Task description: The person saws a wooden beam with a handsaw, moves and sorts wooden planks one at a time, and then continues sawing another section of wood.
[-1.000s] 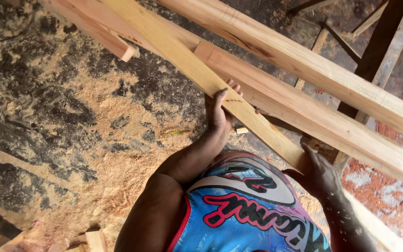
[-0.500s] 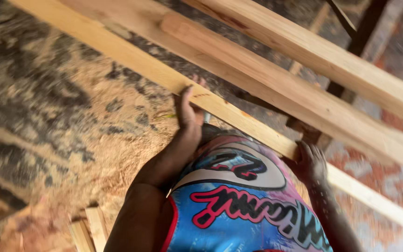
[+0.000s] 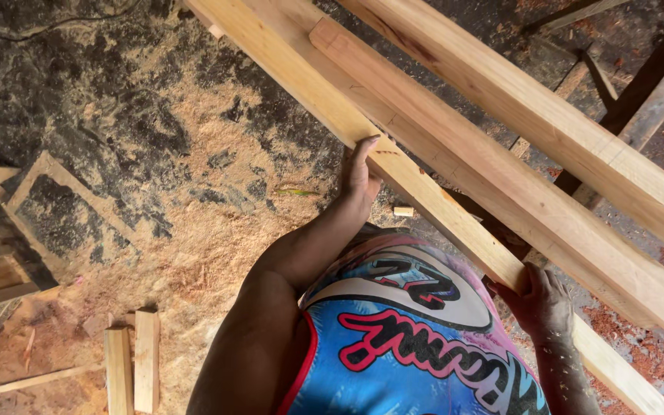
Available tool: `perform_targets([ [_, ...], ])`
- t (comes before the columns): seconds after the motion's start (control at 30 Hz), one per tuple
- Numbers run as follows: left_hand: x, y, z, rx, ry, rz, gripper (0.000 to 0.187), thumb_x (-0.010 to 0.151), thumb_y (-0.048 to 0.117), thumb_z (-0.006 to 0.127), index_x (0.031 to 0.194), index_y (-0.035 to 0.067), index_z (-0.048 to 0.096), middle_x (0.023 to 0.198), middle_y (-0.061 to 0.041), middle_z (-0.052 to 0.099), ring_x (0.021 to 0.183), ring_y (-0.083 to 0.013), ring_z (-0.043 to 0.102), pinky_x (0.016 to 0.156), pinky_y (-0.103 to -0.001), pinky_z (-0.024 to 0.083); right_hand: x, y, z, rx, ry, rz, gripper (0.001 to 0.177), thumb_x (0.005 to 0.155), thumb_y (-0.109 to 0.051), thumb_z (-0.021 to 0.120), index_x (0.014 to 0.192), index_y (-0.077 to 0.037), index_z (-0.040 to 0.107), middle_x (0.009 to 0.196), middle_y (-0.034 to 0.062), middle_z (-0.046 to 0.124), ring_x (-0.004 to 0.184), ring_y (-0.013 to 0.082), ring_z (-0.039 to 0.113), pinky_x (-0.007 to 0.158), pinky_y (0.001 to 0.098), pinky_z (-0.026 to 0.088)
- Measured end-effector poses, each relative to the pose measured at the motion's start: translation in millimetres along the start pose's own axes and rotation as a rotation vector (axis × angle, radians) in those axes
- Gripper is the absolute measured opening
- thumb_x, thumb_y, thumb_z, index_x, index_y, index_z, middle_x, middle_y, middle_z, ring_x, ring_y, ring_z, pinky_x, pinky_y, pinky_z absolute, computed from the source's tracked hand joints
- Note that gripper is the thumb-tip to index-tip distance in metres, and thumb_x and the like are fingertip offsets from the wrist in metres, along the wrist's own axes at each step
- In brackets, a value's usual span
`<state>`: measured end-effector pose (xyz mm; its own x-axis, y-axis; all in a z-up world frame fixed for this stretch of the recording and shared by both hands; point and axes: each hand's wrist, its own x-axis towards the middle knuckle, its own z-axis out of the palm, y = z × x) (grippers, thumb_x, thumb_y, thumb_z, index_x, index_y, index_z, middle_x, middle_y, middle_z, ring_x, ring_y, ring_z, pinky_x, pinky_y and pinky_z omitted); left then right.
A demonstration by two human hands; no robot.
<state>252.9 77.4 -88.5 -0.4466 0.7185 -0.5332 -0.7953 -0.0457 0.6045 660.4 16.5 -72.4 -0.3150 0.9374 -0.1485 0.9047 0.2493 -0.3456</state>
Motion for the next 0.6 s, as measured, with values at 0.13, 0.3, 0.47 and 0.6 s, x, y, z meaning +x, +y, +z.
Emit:
perform_targets([
  [0.13, 19, -18, 0, 0.088, -0.001, -0.062, 0.067, 0.076, 0.027, 0.077, 0.133, 0.008, 0.048, 0.117, -0.014, 0.053, 0.110, -0.0288, 0.056, 0.093, -0.051, 0.055, -11, 2, -6, -0.019, 0.002, 0.065, 0.057, 0.070, -0.050, 0.087, 0.103, -0.008, 0.066, 0.089, 0.0129, 0.066, 0.083, 0.0345, 0.066, 0.075, 0.0486, 0.055],
  [0.3, 38, -40, -4, 0.084, 0.012, -0.135, 0.069, 0.075, 0.030, 0.082, 0.130, 0.001, 0.052, 0.120, -0.020, 0.057, 0.114, -0.0339, 0.059, 0.098, -0.055, 0.054, -17, 5, -12, -0.058, -0.038, 0.136, 0.061, 0.065, -0.051, 0.088, 0.104, -0.009, 0.068, 0.092, 0.0129, 0.067, 0.081, 0.0335, 0.068, 0.071, 0.0473, 0.056],
  [0.47, 55, -47, -21, 0.176, 0.185, -0.239, 0.064, 0.073, 0.029, 0.080, 0.130, 0.016, 0.052, 0.117, -0.014, 0.058, 0.114, -0.0300, 0.059, 0.097, -0.053, 0.054, -17, 9, -5, -0.117, -0.097, 0.155, 0.055, 0.070, -0.055, 0.086, 0.099, -0.012, 0.067, 0.086, 0.0114, 0.068, 0.084, 0.0315, 0.067, 0.075, 0.0449, 0.056],
  [0.6, 95, -66, -71, 0.144, -0.092, -0.245, 0.058, 0.083, 0.038, 0.079, 0.129, 0.008, 0.059, 0.106, -0.012, 0.067, 0.095, -0.0266, 0.067, 0.080, -0.045, 0.059, -3, -3, -12, -0.051, 0.025, 0.077, 0.060, 0.070, -0.051, 0.085, 0.111, -0.009, 0.069, 0.091, 0.0136, 0.069, 0.091, 0.0370, 0.066, 0.080, 0.0501, 0.054],
])
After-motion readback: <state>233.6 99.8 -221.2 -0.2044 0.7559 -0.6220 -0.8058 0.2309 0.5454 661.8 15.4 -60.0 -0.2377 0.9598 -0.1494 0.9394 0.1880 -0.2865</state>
